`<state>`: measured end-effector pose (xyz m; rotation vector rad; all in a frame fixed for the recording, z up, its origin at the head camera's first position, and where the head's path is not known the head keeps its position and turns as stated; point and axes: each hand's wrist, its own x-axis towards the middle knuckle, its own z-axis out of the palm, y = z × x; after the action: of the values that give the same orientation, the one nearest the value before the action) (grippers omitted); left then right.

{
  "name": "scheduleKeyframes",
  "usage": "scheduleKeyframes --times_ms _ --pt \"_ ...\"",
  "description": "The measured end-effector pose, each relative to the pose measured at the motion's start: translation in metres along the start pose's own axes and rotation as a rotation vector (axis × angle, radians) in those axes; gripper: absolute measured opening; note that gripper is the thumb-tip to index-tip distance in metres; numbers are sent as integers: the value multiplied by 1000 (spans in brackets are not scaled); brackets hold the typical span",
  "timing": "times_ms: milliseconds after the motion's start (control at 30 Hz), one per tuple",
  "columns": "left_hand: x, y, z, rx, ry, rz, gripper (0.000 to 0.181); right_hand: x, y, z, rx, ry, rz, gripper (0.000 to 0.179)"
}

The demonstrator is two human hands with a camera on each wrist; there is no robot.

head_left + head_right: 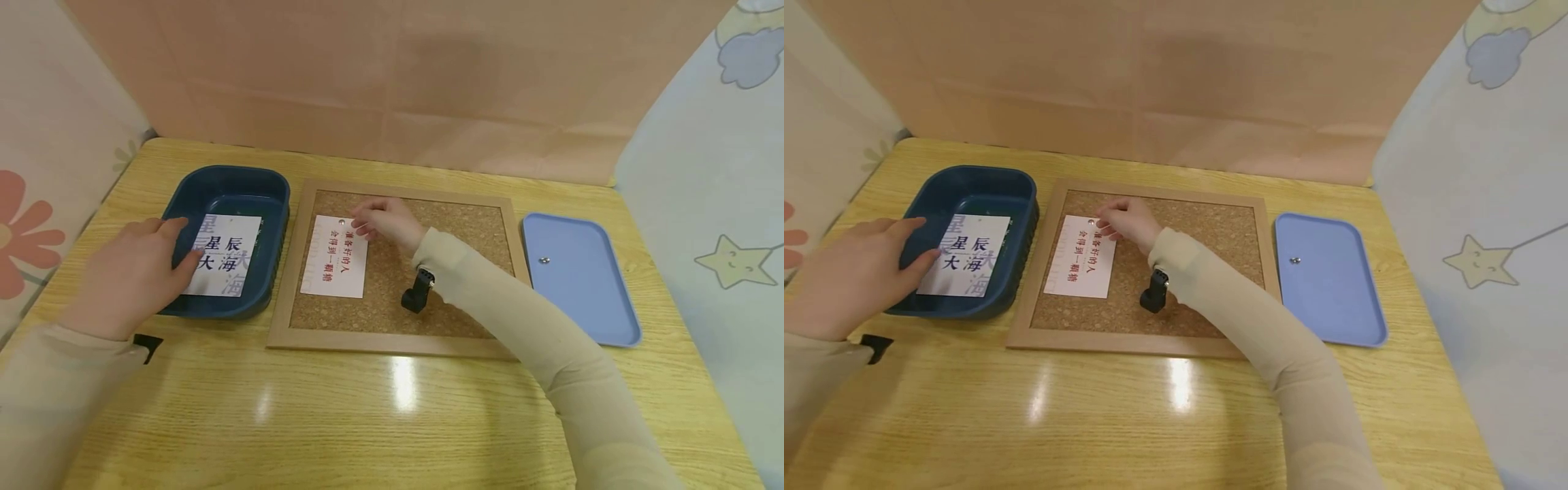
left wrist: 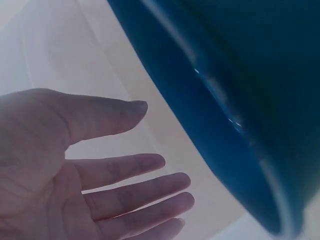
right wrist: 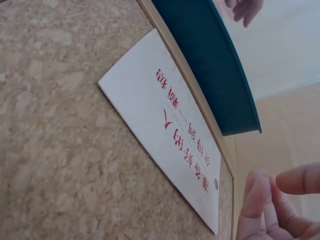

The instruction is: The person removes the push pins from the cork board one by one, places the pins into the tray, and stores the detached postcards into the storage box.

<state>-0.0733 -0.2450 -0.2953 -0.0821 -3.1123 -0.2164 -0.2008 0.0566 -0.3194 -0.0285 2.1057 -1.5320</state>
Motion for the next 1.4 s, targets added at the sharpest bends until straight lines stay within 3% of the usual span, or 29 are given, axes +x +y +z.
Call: scheduleKeyframes --times_ms 233,500,700,867,1000,1233,1400 --pt "1 22 -5 -16 26 113 56 1 2 1 -13 -2 6 30" --pt "-1 50 -7 -81 119 204 47 2 2 0 -18 2 5 29" --pt "3 66 -1 -99 108 269 48 0 -1 1 -25 -8 17 31" --pt "8 82 5 -126 54 339 39 1 -1 1 -29 -10 13 31" --pt "12 93 10 -140 -38 393 36 2 0 1 -27 -14 13 30" --pt "19 111 21 -138 -233 407 55 5 3 1 -53 -14 -1 30" --pt "20 124 32 -165 -310 390 63 6 4 0 -70 -10 -8 29"
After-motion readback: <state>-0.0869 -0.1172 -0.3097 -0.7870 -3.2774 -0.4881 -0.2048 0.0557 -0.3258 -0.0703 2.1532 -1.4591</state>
